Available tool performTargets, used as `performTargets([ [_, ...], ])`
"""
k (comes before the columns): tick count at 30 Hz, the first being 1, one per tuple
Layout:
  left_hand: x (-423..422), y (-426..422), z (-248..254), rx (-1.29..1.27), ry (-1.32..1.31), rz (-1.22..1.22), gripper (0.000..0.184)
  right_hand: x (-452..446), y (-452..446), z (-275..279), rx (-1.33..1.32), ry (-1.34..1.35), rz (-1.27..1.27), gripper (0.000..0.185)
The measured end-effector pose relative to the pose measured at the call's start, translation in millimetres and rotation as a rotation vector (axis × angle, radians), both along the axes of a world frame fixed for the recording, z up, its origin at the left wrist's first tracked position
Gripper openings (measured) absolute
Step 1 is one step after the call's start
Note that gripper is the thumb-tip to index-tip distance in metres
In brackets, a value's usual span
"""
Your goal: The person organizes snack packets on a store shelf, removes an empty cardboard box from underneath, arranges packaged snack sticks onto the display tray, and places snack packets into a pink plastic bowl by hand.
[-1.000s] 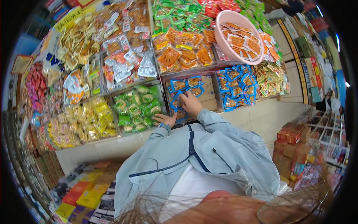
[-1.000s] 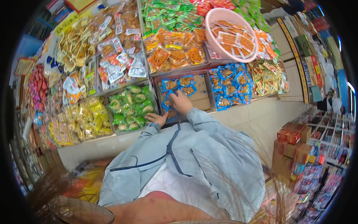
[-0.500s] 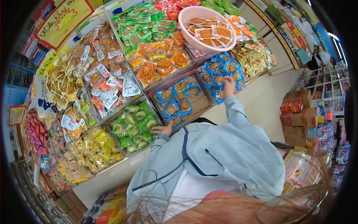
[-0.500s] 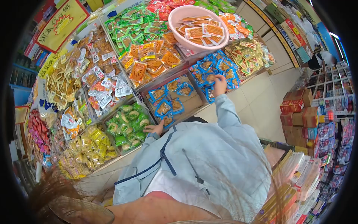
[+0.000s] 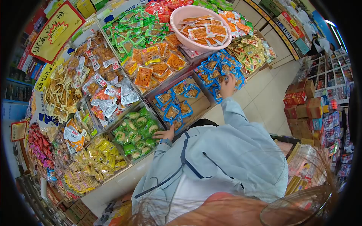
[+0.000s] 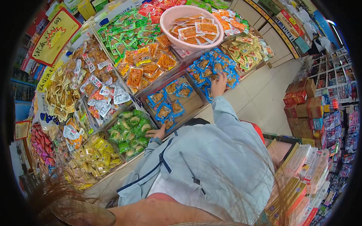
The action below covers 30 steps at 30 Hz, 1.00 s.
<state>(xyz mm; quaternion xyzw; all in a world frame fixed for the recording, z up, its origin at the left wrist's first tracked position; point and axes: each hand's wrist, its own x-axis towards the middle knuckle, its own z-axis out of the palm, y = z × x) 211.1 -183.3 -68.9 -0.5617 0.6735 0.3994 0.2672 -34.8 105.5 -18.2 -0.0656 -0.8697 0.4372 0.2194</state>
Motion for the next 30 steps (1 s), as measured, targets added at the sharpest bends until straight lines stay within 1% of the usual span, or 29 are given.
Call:
performTargets([
  [3, -2, -1, 0, -0.016, -0.013, -0.009, 0.147, 18, -3, 17, 0.235, -0.065, 0.022, 0.051],
  [5, -2, 0, 0, -0.009, -0.002, -0.008, 0.147, 12, 17, 17, 0.353, -0.113, -0.314, 0.058],
  [6, -2, 0, 10, 0.008, 0.011, -0.003, 0.147, 7, 31, 16, 0.399, -0.147, -0.481, 0.062],
  [8, -1, -1, 14, 0.021, 0.017, -0.005, 0.145, -16, 87, -61, 0.132, -0.279, -0.358, 0.069],
  [9, -1, -1, 11, 0.018, 0.011, -0.012, 0.142, -19, 93, -60, 0.004, -0.350, -0.315, 0.073],
  [10, -2, -1, 9, 0.015, 0.008, -0.017, 0.140, -15, 93, -61, -0.076, -0.461, -0.288, 0.072],
  [13, 0, -1, 3, 0.006, 0.030, 0.003, 0.140, -8, 82, -78, 0.068, -0.259, -0.348, 0.070],
  [14, 1, -1, 1, -0.005, 0.016, -0.015, 0.141, 2, 82, -82, 0.126, -0.321, -0.344, 0.069],
  [17, -1, -5, -4, -0.033, -0.001, -0.043, 0.141, 3, 87, -86, 0.138, -0.407, -0.241, 0.074],
  [18, -1, -5, -5, -0.034, 0.002, -0.037, 0.142, 6, 83, -82, 0.208, -0.490, -0.245, 0.074],
  [20, -1, -1, -5, -0.050, 0.001, -0.025, 0.143, 11, 62, -55, 0.354, -0.652, -0.253, 0.075],
  [23, -2, 2, 0, -0.079, -0.013, -0.022, 0.143, 11, 55, -65, 0.364, -0.633, -0.252, 0.077],
  [24, -2, 1, 0, -0.072, -0.021, -0.030, 0.143, 12, 56, -69, 0.341, -0.582, -0.215, 0.071],
  [27, 1, -3, 1, -0.049, -0.025, -0.046, 0.144, 22, 56, -80, 0.533, -0.419, -0.132, 0.060],
  [30, 1, -3, 1, -0.035, -0.013, -0.054, 0.144, 24, 62, -85, 0.605, -0.246, 0.022, 0.051],
])
